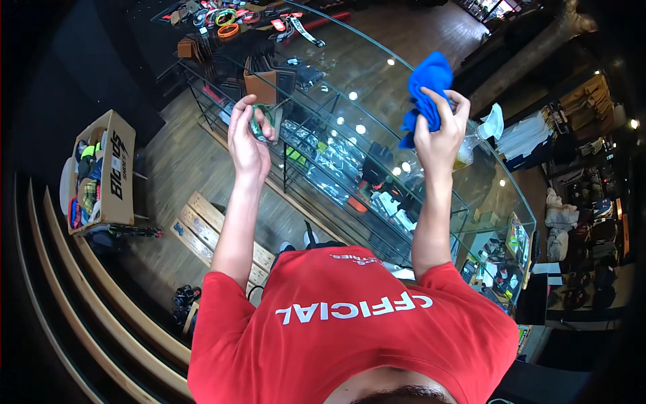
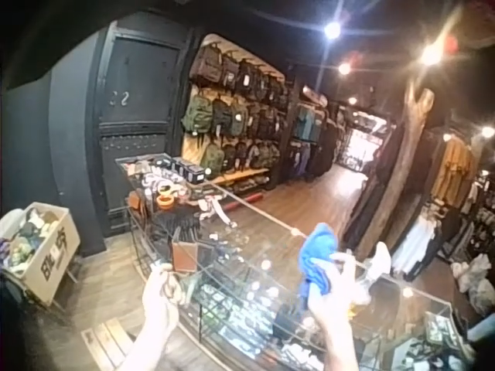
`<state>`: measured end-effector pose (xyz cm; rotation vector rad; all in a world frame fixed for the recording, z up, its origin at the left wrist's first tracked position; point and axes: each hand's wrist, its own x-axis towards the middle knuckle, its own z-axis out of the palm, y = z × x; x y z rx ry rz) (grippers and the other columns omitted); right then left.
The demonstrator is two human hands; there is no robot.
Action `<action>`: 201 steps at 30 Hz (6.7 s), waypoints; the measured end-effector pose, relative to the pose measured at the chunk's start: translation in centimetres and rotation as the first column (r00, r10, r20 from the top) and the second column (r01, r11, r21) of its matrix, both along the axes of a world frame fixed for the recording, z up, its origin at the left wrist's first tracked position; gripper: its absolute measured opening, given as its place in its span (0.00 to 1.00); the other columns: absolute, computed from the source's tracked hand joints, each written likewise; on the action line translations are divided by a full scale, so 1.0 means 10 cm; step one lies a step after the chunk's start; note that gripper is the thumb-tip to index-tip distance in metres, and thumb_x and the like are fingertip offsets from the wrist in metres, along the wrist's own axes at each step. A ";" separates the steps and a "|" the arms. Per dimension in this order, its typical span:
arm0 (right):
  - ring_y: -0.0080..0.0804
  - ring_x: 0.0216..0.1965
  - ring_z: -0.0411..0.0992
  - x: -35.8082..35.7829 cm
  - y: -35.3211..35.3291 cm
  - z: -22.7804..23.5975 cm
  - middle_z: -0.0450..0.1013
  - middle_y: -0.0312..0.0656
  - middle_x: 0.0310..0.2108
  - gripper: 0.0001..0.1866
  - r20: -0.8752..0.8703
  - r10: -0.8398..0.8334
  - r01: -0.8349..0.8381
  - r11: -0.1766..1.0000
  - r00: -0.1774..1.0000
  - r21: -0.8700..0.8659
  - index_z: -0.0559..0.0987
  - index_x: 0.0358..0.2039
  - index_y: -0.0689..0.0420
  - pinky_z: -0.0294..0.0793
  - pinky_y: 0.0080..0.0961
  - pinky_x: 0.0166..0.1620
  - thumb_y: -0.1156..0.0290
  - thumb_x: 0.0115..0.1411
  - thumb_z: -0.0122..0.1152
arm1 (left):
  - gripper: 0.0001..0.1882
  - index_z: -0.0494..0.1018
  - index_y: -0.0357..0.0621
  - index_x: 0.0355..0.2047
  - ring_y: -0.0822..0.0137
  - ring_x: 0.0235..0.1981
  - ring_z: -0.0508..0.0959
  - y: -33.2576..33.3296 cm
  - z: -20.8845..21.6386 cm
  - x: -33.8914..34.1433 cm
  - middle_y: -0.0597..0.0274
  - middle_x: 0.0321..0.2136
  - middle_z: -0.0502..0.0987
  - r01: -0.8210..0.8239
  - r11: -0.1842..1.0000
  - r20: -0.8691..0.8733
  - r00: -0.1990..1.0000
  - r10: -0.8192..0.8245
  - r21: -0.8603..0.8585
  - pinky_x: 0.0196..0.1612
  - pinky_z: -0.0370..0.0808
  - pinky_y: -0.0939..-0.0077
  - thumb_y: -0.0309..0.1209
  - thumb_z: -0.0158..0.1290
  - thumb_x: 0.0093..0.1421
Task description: The person is cleaning and inspecting small merchandise items like patches and accessories on a glass counter using a cloth.
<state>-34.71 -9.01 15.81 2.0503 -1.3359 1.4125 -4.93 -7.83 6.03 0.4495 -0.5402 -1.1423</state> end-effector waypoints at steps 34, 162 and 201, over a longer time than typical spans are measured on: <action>0.41 0.54 0.72 1.23 -0.37 -2.34 0.66 0.46 0.55 0.34 0.976 -0.208 -0.962 -0.273 0.063 0.004 0.56 0.64 0.56 0.70 0.35 0.57 0.79 0.59 0.60 | 0.14 0.67 0.35 0.50 0.78 0.23 0.62 -0.22 -0.73 0.06 0.72 0.23 0.60 0.430 0.864 0.154 0.865 -0.477 0.262 0.31 0.63 0.81 0.29 0.42 0.67; 0.12 0.28 0.69 2.36 -0.78 -2.50 0.74 0.29 0.30 0.06 0.855 -0.304 -0.600 0.614 0.419 0.513 0.77 0.34 0.56 0.69 0.13 0.27 0.75 0.60 0.67 | 0.20 0.65 0.37 0.54 0.75 0.41 0.72 -1.91 -1.52 0.72 0.65 0.39 0.73 0.739 0.577 0.605 0.294 -0.740 0.347 0.45 0.71 0.78 0.36 0.52 0.69; 0.13 0.28 0.71 2.33 -0.83 -2.53 0.78 0.31 0.30 0.07 0.936 -0.305 -0.533 0.770 0.176 0.351 0.80 0.39 0.58 0.66 0.13 0.26 0.76 0.59 0.67 | 0.12 0.74 0.38 0.45 0.75 0.44 0.76 -2.00 -1.57 0.80 0.66 0.39 0.79 0.830 0.376 0.356 0.234 -0.905 0.411 0.53 0.70 0.78 0.25 0.57 0.61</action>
